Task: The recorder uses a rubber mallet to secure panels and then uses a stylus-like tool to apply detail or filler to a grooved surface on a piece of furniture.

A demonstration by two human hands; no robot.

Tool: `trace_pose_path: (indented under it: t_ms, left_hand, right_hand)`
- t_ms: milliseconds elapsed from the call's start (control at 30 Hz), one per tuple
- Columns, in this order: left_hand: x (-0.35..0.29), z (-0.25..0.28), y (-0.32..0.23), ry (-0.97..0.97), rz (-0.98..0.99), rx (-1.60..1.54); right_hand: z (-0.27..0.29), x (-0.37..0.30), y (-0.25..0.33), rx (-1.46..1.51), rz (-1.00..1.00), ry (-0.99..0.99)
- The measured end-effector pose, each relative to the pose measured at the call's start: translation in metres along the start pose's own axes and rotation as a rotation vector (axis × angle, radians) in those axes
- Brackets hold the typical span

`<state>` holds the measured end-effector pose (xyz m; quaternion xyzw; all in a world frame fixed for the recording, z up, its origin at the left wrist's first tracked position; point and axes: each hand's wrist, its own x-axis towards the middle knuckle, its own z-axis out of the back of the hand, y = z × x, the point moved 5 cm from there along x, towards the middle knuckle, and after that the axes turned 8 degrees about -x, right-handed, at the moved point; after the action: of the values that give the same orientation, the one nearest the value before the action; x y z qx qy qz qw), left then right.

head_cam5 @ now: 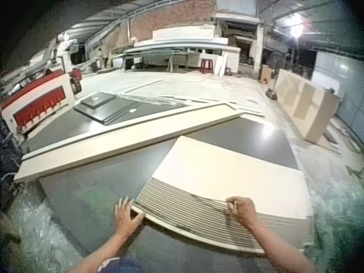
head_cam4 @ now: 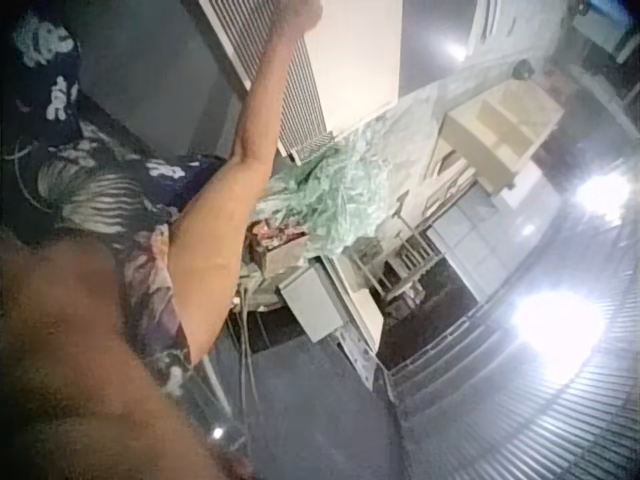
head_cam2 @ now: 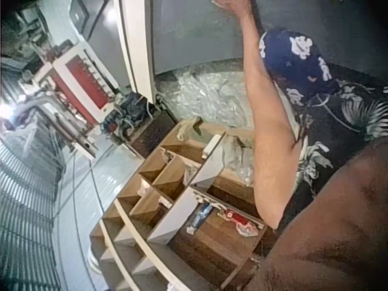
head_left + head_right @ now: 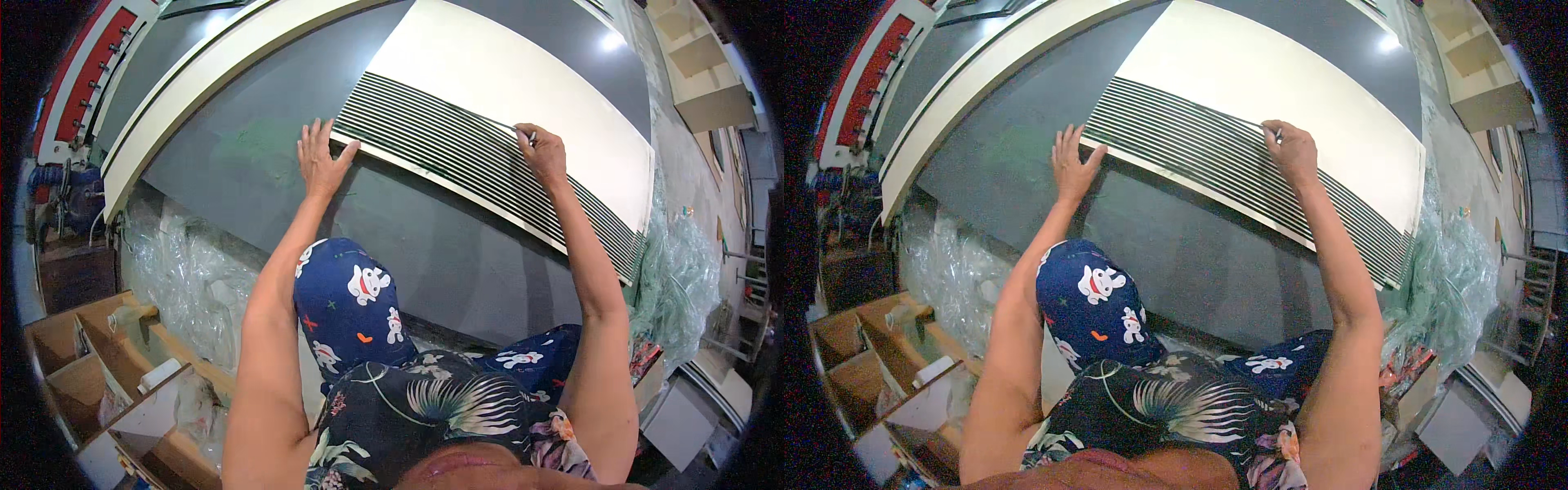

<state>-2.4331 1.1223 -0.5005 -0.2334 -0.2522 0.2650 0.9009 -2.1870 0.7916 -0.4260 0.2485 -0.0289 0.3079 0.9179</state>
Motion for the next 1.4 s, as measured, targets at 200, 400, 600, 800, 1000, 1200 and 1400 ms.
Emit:
trace_pose_path:
  t_ms: [200, 400, 600, 800, 1000, 1200, 1400]
  left_hand:
    - [0.001, 0.003, -0.009, -0.028, 0.007, 0.015]
    - [0.001, 0.003, -0.005, -0.051, 0.005, 0.012]
    - [0.000, 0.003, -0.007, -0.051, 0.007, -0.001]
    - [0.002, 0.005, -0.013, -0.046, 0.010, -0.016]
    - [0.000, 0.005, -0.011, -0.057, 0.002, -0.014]
    - [0.000, 0.005, -0.008, -0.066, 0.004, -0.024]
    - [0.002, 0.002, -0.005, -0.063, -0.021, 0.000]
  right_hand:
    - [-0.008, 0.001, -0.006, 0.054, -0.003, 0.036]
    - [-0.034, 0.024, 0.043, 0.051, 0.128, -0.042]
    - [-0.064, 0.057, 0.091, -0.003, 0.119, 0.009]
    - [-0.092, 0.082, 0.132, -0.046, 0.139, 0.051]
    - [-0.066, 0.085, 0.131, 0.084, 0.158, -0.012]
    - [0.005, 0.027, 0.033, 0.096, 0.116, -0.020]
    - [0.046, -0.025, -0.045, 0.097, -0.035, 0.021]
